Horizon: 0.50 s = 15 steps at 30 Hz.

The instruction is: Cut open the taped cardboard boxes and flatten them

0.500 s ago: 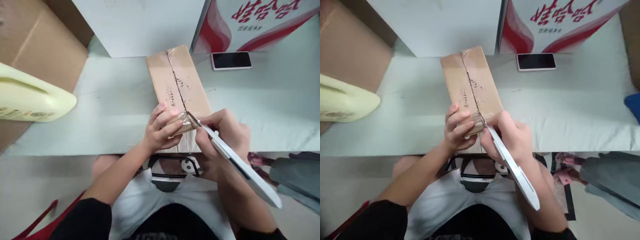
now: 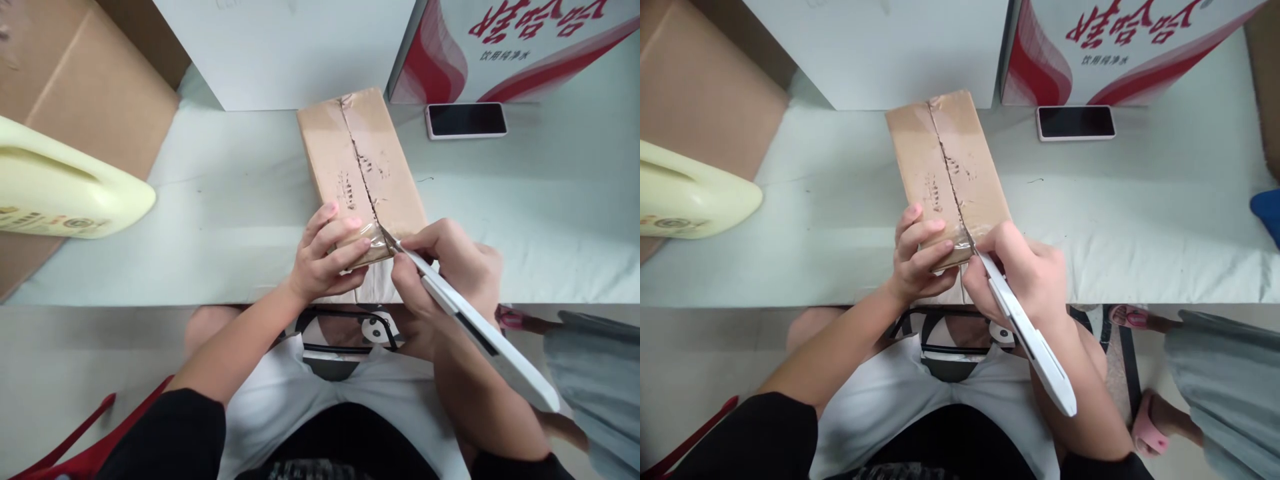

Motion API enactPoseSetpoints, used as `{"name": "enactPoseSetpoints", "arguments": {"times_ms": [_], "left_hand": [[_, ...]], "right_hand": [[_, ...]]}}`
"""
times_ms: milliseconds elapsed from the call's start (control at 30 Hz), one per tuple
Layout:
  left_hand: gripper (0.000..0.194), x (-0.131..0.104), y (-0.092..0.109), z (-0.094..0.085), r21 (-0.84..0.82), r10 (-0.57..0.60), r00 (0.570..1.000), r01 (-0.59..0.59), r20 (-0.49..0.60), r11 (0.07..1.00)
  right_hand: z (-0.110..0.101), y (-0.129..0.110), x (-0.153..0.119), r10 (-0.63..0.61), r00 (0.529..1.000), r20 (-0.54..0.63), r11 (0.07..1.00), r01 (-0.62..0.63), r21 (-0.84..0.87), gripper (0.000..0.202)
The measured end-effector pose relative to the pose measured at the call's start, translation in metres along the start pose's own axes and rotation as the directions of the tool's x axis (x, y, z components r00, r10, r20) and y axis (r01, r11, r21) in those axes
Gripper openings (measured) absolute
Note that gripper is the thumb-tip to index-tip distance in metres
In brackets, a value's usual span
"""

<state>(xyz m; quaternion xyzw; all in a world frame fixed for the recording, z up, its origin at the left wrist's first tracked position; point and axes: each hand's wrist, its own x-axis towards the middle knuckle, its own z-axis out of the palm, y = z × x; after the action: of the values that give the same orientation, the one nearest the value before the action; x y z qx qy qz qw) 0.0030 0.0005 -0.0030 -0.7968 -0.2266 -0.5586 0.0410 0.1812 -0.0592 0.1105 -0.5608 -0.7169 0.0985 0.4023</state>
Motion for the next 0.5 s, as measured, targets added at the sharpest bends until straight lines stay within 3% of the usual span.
{"name": "enactPoseSetpoints", "arguments": {"times_ms": [500], "left_hand": [[0.033, 0.0007, -0.0039, -0.0014, -0.024, 0.021, 0.999, -0.02, 0.025, 1.0]], "right_hand": [[-0.0013, -0.0015, -0.0057, -0.068, 0.996, -0.051, 0.997, 0.066, -0.046, 0.018]]}}
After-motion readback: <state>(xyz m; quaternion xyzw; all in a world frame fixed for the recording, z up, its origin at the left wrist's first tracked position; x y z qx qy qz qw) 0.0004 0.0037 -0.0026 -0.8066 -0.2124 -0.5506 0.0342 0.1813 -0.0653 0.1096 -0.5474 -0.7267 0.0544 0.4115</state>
